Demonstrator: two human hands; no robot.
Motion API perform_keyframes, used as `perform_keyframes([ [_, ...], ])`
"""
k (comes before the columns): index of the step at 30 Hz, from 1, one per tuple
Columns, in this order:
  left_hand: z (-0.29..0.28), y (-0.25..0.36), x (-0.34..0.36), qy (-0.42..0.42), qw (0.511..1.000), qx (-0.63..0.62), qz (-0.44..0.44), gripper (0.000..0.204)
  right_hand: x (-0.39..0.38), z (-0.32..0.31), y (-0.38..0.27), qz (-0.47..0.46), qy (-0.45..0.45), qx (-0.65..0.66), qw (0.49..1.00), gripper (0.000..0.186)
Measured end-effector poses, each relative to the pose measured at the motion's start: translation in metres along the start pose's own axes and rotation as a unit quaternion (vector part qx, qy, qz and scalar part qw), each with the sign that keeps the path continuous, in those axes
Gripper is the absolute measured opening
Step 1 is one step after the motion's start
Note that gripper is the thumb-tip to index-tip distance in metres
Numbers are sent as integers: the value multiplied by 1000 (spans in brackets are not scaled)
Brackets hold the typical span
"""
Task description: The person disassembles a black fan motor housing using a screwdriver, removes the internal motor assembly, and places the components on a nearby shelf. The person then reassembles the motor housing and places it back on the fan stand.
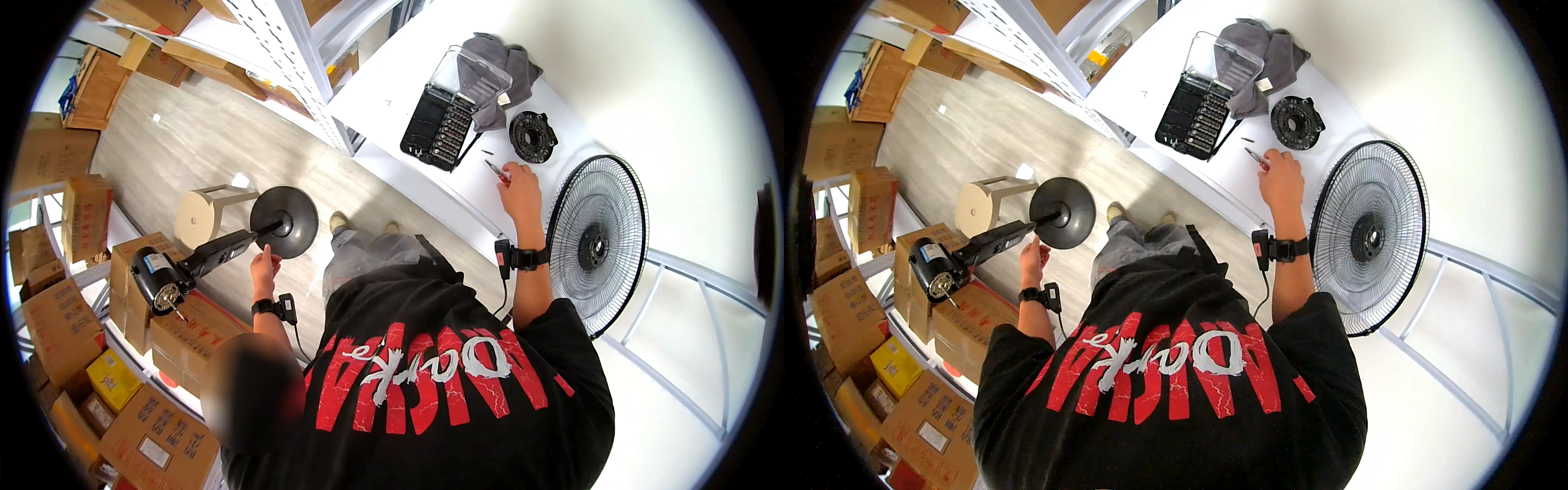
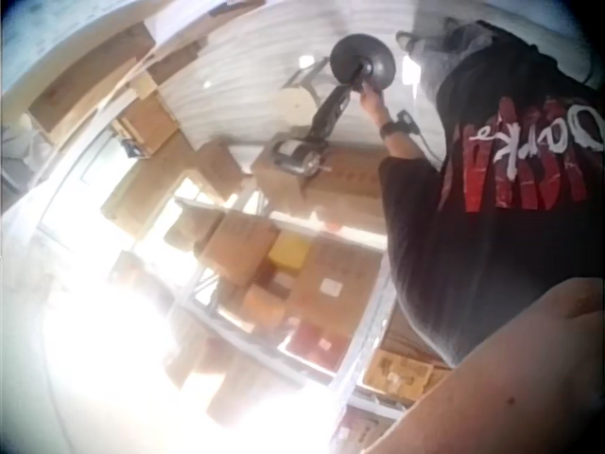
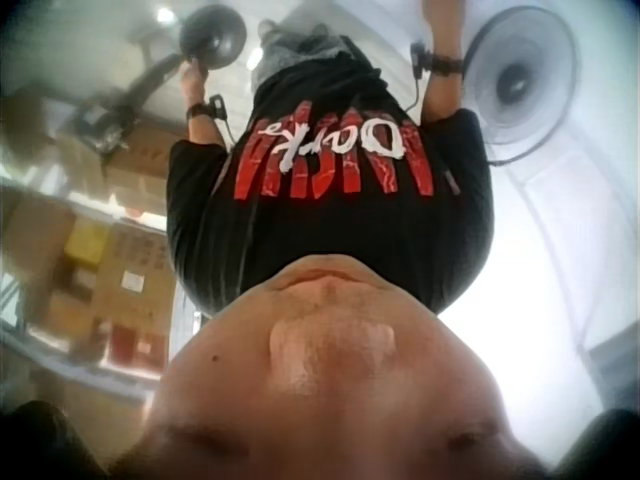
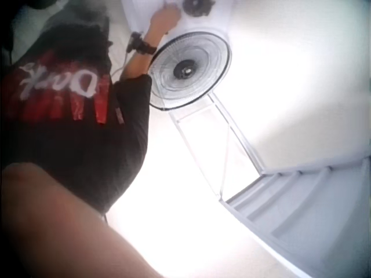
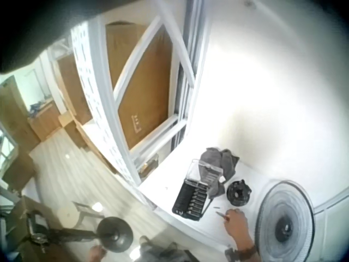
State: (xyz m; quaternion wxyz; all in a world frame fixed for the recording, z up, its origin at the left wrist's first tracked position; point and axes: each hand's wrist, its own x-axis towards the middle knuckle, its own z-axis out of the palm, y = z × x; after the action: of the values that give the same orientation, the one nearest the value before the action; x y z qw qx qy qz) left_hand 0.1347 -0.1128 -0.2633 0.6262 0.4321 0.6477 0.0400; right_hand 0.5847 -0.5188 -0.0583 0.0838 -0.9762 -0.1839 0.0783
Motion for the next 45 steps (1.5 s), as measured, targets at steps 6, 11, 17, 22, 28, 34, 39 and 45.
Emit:
perform_keyframes([
  [6,4,-102,13,-124,983,38,-128,30,-8,-10,0,-30,-9,-10,999,40],
  [11,39,-153,-4,-232,940,81,-238,51,-10,-16,3,-42,-21,-10,999,44],
  [17,76,-164,-25,-311,912,100,-246,45,-16,-17,7,-67,-30,7,997,42],
  [22,68,-204,-9,-252,939,121,-199,28,-16,-17,6,-83,-33,40,995,38],
  [28,42,-129,-50,-347,899,139,-227,14,-15,-12,3,-93,1,48,994,32],
  [34,16,-148,-25,-344,890,134,-267,16,-18,-18,-1,-97,34,110,989,32],
  [39,-11,-117,-51,-237,947,185,-110,28,-26,-24,-10,-92,43,192,976,31],
  [45,-73,-116,-54,-83,986,71,-127,49,-33,-41,-30,-161,55,282,944,24],
])
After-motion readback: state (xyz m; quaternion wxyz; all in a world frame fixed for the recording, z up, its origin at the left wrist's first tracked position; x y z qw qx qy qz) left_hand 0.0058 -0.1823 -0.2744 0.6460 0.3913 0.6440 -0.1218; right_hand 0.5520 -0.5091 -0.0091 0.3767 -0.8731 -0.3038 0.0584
